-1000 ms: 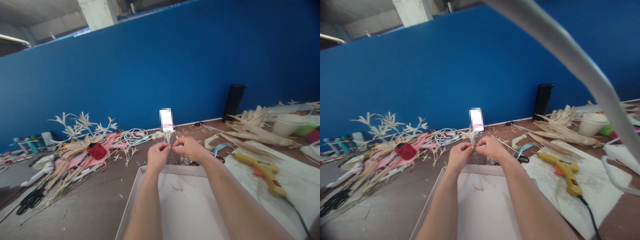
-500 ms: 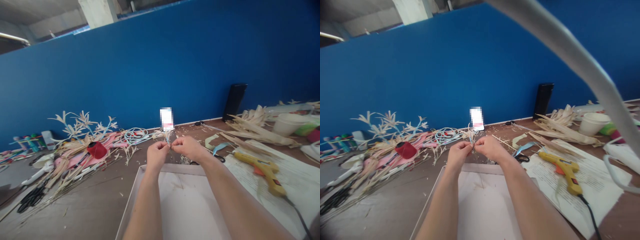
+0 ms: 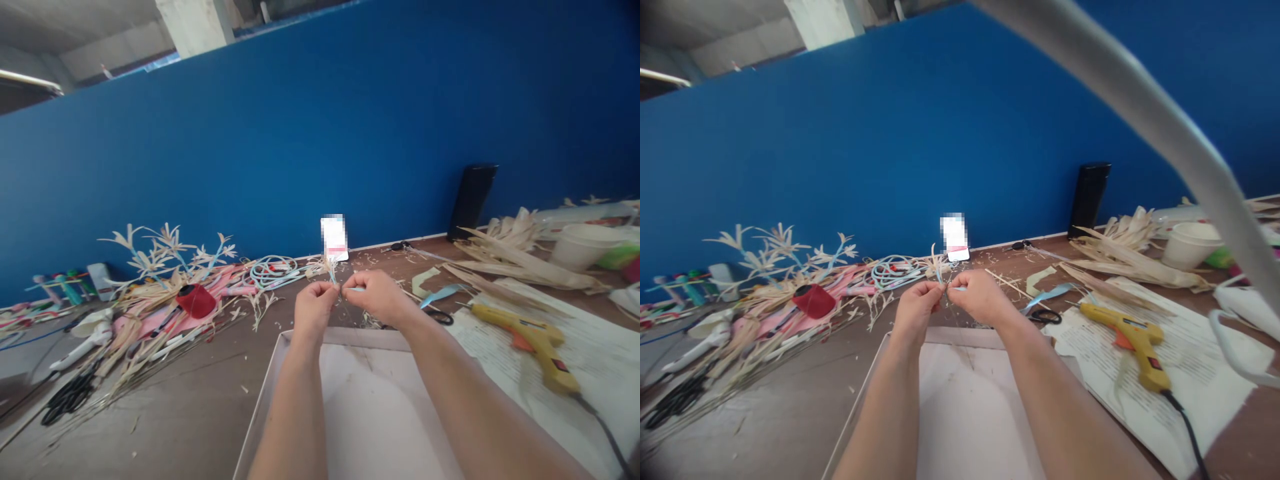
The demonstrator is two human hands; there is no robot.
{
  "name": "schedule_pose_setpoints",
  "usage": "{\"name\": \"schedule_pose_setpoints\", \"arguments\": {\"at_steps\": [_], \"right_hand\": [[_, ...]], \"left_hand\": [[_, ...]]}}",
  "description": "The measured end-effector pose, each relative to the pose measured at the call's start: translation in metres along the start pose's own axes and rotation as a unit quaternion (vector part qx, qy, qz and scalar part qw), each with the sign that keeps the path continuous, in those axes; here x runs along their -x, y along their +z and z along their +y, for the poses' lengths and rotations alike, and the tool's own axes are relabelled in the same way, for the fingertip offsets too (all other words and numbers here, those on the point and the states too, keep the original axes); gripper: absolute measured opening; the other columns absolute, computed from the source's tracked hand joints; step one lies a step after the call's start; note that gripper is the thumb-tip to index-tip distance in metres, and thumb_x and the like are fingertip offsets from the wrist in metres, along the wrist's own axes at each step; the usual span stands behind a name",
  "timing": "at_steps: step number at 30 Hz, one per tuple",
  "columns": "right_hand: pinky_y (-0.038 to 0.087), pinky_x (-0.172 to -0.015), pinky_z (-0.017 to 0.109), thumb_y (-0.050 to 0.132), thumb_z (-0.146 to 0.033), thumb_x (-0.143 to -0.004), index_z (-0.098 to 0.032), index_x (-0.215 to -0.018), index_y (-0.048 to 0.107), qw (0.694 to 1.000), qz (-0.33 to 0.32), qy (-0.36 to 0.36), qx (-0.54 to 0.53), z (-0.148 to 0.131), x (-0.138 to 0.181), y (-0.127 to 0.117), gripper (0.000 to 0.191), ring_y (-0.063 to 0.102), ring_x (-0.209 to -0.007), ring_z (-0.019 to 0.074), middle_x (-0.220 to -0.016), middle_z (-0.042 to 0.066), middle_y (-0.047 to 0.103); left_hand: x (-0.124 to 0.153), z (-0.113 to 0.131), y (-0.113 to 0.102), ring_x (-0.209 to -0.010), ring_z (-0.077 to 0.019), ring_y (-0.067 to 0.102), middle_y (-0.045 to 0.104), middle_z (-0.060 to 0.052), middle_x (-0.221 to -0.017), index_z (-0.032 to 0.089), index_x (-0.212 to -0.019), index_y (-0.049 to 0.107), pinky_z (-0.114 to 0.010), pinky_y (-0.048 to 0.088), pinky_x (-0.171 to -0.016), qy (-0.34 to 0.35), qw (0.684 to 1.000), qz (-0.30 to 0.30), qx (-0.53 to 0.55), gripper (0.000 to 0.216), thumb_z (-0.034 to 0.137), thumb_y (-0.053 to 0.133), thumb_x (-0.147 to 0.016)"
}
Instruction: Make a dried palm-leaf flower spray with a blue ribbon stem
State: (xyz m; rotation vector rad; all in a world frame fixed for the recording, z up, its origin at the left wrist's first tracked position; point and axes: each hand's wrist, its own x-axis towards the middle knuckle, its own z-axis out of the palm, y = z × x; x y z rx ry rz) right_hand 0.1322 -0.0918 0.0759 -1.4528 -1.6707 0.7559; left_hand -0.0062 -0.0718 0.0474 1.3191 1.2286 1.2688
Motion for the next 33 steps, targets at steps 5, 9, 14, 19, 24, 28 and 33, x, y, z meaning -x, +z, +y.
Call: {"name": "schedule_pose_setpoints", "arguments": {"at_steps": [5, 9, 14, 19, 24, 28, 33], "right_hand": [[0.028, -0.044, 0.021, 0.054, -0.032, -0.064, -0.016, -0.069, 0.066, 1.000, -0.004, -0.007, -0.001, 0.0010, -0.0006, 0.0000, 0.021, 0.040, -0.049, 0.0093, -0.053, -0.002, 0.053], [0.028, -0.043, 0.021, 0.055, -0.033, -0.063, -0.016, -0.070, 0.066, 1.000, -0.010, 0.004, -0.001, 0.0009, -0.0013, 0.0001, 0.021, 0.040, -0.048, 0.0092, -0.052, -0.002, 0.052], [0.028, -0.043, 0.021, 0.056, -0.034, -0.063, -0.015, -0.070, 0.066, 1.000, -0.007, 0.014, -0.011, -0.0004, -0.0013, 0.0017, 0.022, 0.039, -0.048, 0.0090, -0.052, -0.002, 0.052], [0.029, -0.045, 0.021, 0.056, -0.035, -0.063, -0.016, -0.071, 0.066, 0.999, -0.003, 0.025, -0.020, -0.0001, -0.0009, 0.0014, 0.023, 0.041, -0.050, 0.0096, -0.054, -0.001, 0.053], [0.028, -0.047, 0.022, 0.056, -0.039, -0.066, -0.016, -0.070, 0.064, 0.997, -0.021, 0.030, -0.072, 0.0025, -0.0009, -0.0015, 0.025, 0.036, -0.047, 0.0085, -0.050, -0.004, 0.047], [0.027, -0.048, 0.023, 0.056, -0.039, -0.067, -0.016, -0.069, 0.062, 0.991, -0.041, 0.028, -0.121, 0.0047, -0.0010, -0.0029, 0.023, 0.031, -0.044, 0.0074, -0.047, -0.006, 0.040], [0.026, -0.047, 0.022, 0.057, -0.038, -0.067, -0.017, -0.062, 0.056, 0.989, -0.044, 0.021, -0.138, 0.0068, -0.0016, -0.0015, 0.022, 0.030, -0.044, 0.0069, -0.047, -0.007, 0.038]], "left_hand": [[0.0014, 0.0033, -0.0015, -0.051, -0.0085, 0.044, 0.053, 0.001, -0.055, 0.014, -0.069, 0.063, -0.020, 0.034, -0.049, 0.020, 0.998, 0.015, -0.062, 0.025, 0.038, 0.062, -0.063], [0.0021, 0.0048, -0.0015, -0.052, -0.0090, 0.045, 0.054, 0.001, -0.056, 0.014, -0.068, 0.063, -0.020, 0.035, -0.049, 0.022, 0.997, 0.021, -0.072, 0.023, 0.037, 0.061, -0.064], [0.0039, 0.0050, 0.0008, -0.049, -0.0080, 0.043, 0.053, 0.002, -0.055, 0.014, -0.067, 0.063, -0.020, 0.035, -0.049, 0.008, 0.998, 0.047, -0.045, 0.023, 0.037, 0.062, -0.062], [0.0062, 0.0059, 0.0033, -0.049, -0.0061, 0.040, 0.051, 0.002, -0.056, 0.013, -0.069, 0.063, -0.019, 0.033, -0.047, -0.016, 0.999, 0.041, 0.016, 0.027, 0.038, 0.065, -0.061], [0.0077, 0.0075, -0.0005, -0.054, -0.0057, 0.041, 0.051, 0.000, -0.064, 0.014, -0.088, 0.066, -0.017, 0.033, -0.048, -0.054, 0.985, -0.062, 0.149, 0.041, 0.044, 0.068, -0.060], [0.0078, 0.0066, -0.0034, -0.053, -0.0046, 0.037, 0.045, 0.002, -0.060, 0.015, -0.100, 0.066, -0.017, 0.031, -0.047, -0.065, 0.969, -0.127, 0.202, 0.047, 0.044, 0.068, -0.062], [0.0062, 0.0031, -0.0006, -0.053, -0.0036, 0.037, 0.052, 0.000, -0.064, 0.013, -0.093, 0.068, -0.017, 0.028, -0.046, -0.051, 0.970, -0.112, 0.212, 0.041, 0.039, 0.071, -0.060]]}}
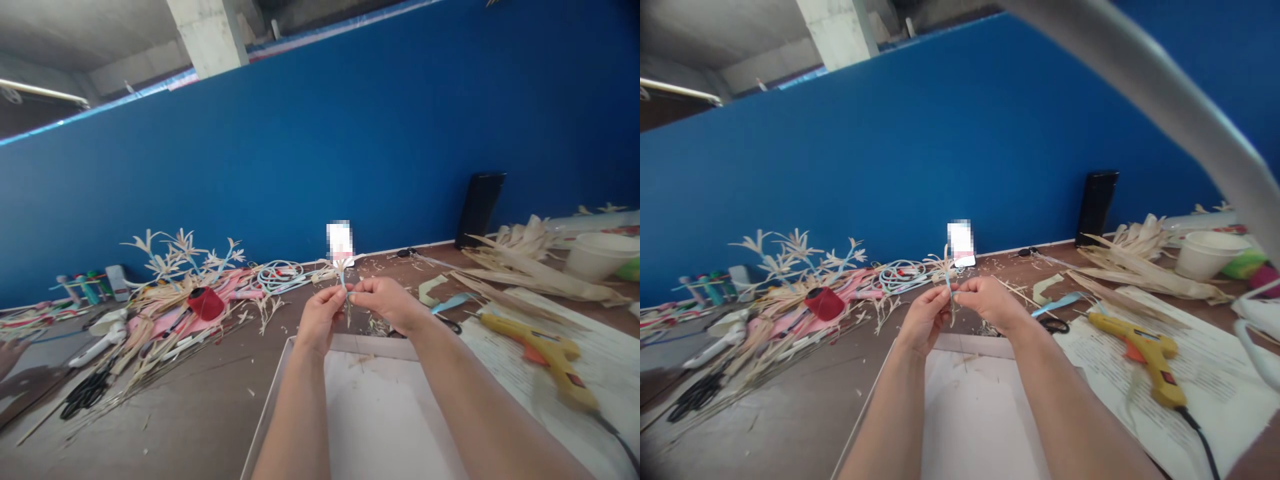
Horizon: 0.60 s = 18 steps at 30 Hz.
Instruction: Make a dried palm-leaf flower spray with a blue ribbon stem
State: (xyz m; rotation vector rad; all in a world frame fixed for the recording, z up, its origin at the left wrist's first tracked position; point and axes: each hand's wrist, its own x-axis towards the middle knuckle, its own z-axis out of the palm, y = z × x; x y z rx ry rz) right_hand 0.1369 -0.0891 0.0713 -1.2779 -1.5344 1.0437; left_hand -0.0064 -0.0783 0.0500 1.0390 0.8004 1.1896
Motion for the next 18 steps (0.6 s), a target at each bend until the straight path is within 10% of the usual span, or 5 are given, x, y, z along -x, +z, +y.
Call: {"name": "schedule_pose_setpoints", "arguments": {"at_steps": [18], "right_hand": [[0.028, -0.046, 0.021, 0.053, -0.030, -0.066, -0.017, -0.066, 0.064, 0.991, 0.042, -0.065, 0.106, -0.0089, 0.0018, 0.0089, 0.017, 0.036, -0.048, 0.0082, -0.051, -0.004, 0.045]], "left_hand": [[-0.0044, -0.0017, 0.0035, -0.048, -0.0026, 0.037, 0.051, 0.002, -0.059, 0.011, -0.075, 0.065, -0.018, 0.026, -0.045, 0.031, 0.994, 0.109, -0.002, 0.034, 0.035, 0.074, -0.054]]}}
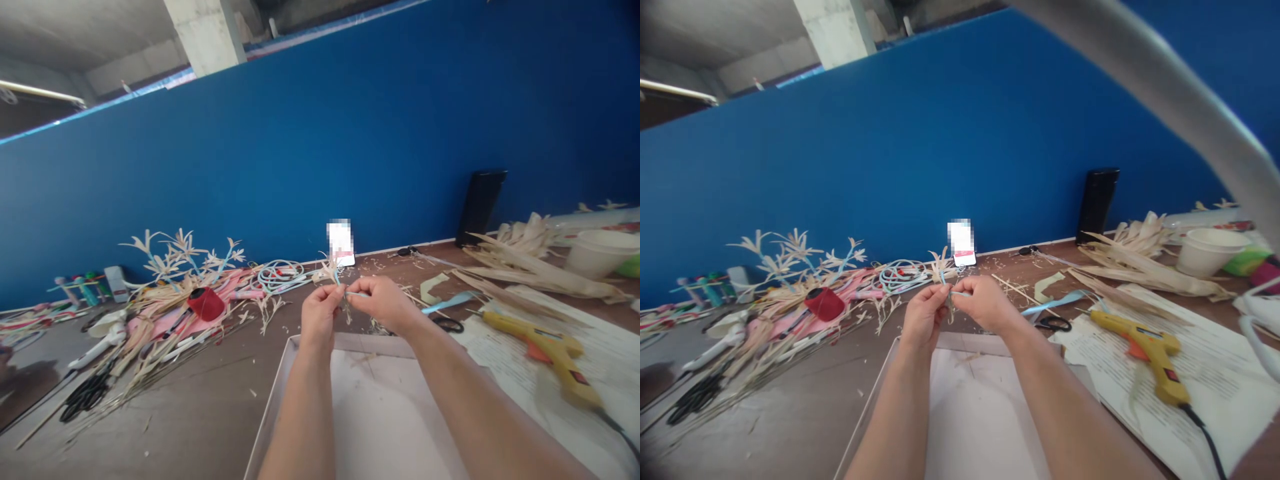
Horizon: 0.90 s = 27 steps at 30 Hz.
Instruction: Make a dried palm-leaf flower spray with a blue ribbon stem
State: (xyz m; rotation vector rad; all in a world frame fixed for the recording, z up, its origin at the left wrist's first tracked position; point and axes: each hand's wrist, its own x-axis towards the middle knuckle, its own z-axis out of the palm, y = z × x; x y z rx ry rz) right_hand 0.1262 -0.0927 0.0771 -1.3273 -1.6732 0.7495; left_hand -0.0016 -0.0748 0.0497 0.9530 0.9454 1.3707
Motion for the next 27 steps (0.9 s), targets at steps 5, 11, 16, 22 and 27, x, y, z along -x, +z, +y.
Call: {"name": "schedule_pose_setpoints", "arguments": {"at_steps": [5, 11, 16, 22, 27], "right_hand": [[0.028, -0.045, 0.021, 0.053, -0.029, -0.066, -0.017, -0.068, 0.066, 1.000, -0.008, 0.008, 0.001, 0.000, 0.001, 0.000, 0.018, 0.038, -0.049, 0.0088, -0.053, -0.004, 0.047], [0.027, -0.045, 0.022, 0.052, -0.033, -0.067, -0.017, -0.069, 0.066, 0.999, -0.012, 0.043, -0.017, 0.004, 0.001, 0.003, 0.022, 0.038, -0.049, 0.0091, -0.052, -0.003, 0.048], [0.030, -0.047, 0.022, 0.056, -0.036, -0.065, -0.016, -0.068, 0.065, 0.999, -0.015, 0.041, -0.006, 0.005, -0.001, 0.003, 0.022, 0.041, -0.052, 0.0096, -0.055, -0.002, 0.052], [0.027, -0.045, 0.022, 0.058, -0.036, -0.065, -0.016, -0.064, 0.064, 0.999, -0.016, 0.042, -0.025, 0.007, -0.002, 0.003, 0.021, 0.039, -0.049, 0.0086, -0.053, -0.003, 0.049], [0.020, -0.041, 0.022, 0.060, -0.040, -0.066, -0.017, -0.070, 0.063, 0.987, -0.035, 0.096, -0.127, 0.015, -0.005, 0.003, 0.024, 0.029, -0.041, 0.0065, -0.043, -0.007, 0.037]], "left_hand": [[-0.001, -0.001, -0.002, -0.048, -0.0033, 0.037, 0.050, 0.003, -0.058, 0.011, -0.071, 0.062, -0.019, 0.028, -0.047, 0.024, 0.999, 0.010, -0.047, 0.032, 0.038, 0.072, -0.055], [-0.003, -0.003, -0.006, -0.048, -0.0048, 0.037, 0.050, 0.003, -0.056, 0.012, -0.070, 0.060, -0.019, 0.028, -0.048, 0.063, 0.990, 0.013, -0.123, 0.030, 0.039, 0.069, -0.059], [-0.003, -0.003, -0.007, -0.051, -0.0054, 0.039, 0.051, 0.003, -0.057, 0.013, -0.069, 0.062, -0.019, 0.030, -0.050, 0.050, 0.988, 0.019, -0.147, 0.028, 0.038, 0.069, -0.059], [-0.003, -0.003, -0.007, -0.052, -0.0052, 0.038, 0.051, 0.002, -0.060, 0.013, -0.070, 0.063, -0.018, 0.030, -0.049, 0.041, 0.990, 0.017, -0.132, 0.029, 0.039, 0.069, -0.060], [0.000, 0.000, -0.005, -0.051, -0.0042, 0.032, 0.043, 0.002, -0.061, 0.015, -0.087, 0.067, -0.017, 0.026, -0.046, -0.016, 0.997, -0.040, -0.057, 0.041, 0.049, 0.063, -0.065]]}}
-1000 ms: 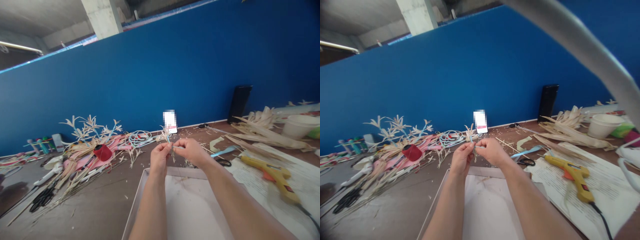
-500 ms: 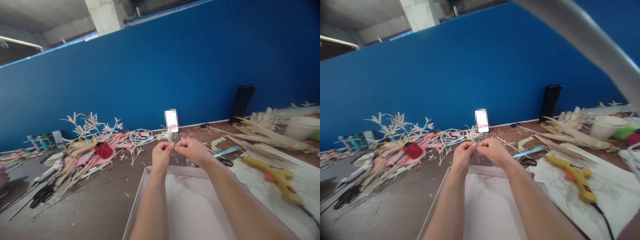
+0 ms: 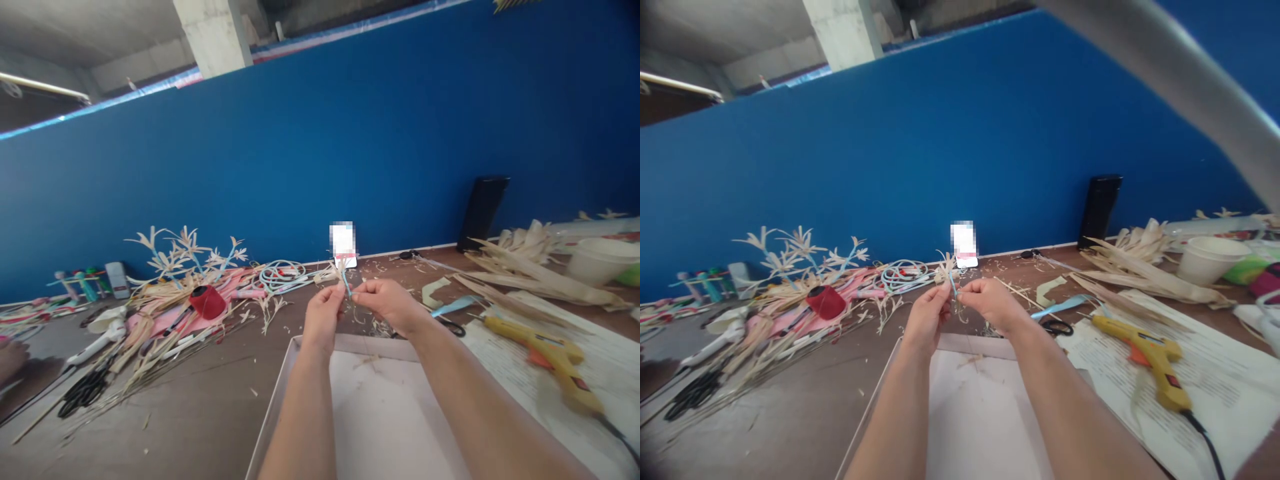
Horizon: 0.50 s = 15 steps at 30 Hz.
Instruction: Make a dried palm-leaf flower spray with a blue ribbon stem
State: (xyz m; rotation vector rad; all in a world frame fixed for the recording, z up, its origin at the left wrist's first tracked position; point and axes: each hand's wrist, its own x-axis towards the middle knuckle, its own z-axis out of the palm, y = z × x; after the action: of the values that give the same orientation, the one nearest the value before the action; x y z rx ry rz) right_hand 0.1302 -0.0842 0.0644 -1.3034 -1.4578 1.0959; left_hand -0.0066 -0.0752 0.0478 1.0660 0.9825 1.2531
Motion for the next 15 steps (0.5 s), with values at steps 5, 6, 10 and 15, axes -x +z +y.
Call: {"name": "schedule_pose_setpoints", "arguments": {"at_steps": [5, 6, 10, 15], "right_hand": [[0.016, -0.040, 0.022, 0.063, -0.040, -0.065, -0.017, -0.070, 0.060, 0.995, -0.026, 0.020, -0.094, 0.0050, -0.0036, -0.0018, 0.024, 0.025, -0.040, 0.0058, -0.043, -0.008, 0.035], [0.016, -0.040, 0.022, 0.063, -0.040, -0.064, -0.017, -0.069, 0.060, 0.994, -0.027, 0.020, -0.100, 0.0049, -0.0036, -0.0019, 0.024, 0.025, -0.040, 0.0057, -0.043, -0.008, 0.035], [0.016, -0.040, 0.021, 0.063, -0.039, -0.064, -0.017, -0.066, 0.058, 0.994, -0.027, 0.024, -0.099, 0.0029, -0.0017, -0.0021, 0.023, 0.024, -0.041, 0.0058, -0.042, -0.008, 0.034], [0.021, -0.042, 0.022, 0.061, -0.041, -0.065, -0.017, -0.066, 0.062, 0.999, -0.011, -0.002, -0.041, 0.0021, -0.0006, -0.0018, 0.023, 0.029, -0.043, 0.0067, -0.044, -0.006, 0.039]], "left_hand": [[-0.0008, -0.0032, -0.0003, -0.052, -0.0047, 0.030, 0.039, 0.003, -0.059, 0.016, -0.093, 0.068, -0.016, 0.025, -0.045, -0.006, 1.000, -0.022, -0.001, 0.044, 0.050, 0.061, -0.067], [-0.0011, -0.0041, -0.0003, -0.051, -0.0046, 0.029, 0.039, 0.003, -0.058, 0.016, -0.093, 0.068, -0.016, 0.025, -0.045, -0.003, 1.000, -0.025, -0.006, 0.043, 0.049, 0.062, -0.066], [-0.0026, -0.0058, -0.0001, -0.052, -0.0042, 0.032, 0.051, 0.000, -0.066, 0.016, -0.091, 0.068, -0.016, 0.025, -0.046, 0.013, 1.000, -0.024, -0.014, 0.037, 0.043, 0.065, -0.065], [-0.0045, -0.0074, 0.0000, -0.057, -0.0046, 0.038, 0.059, -0.003, -0.082, 0.015, -0.082, 0.069, -0.017, 0.028, -0.048, 0.066, 0.997, 0.001, -0.027, 0.030, 0.040, 0.066, -0.065]]}}
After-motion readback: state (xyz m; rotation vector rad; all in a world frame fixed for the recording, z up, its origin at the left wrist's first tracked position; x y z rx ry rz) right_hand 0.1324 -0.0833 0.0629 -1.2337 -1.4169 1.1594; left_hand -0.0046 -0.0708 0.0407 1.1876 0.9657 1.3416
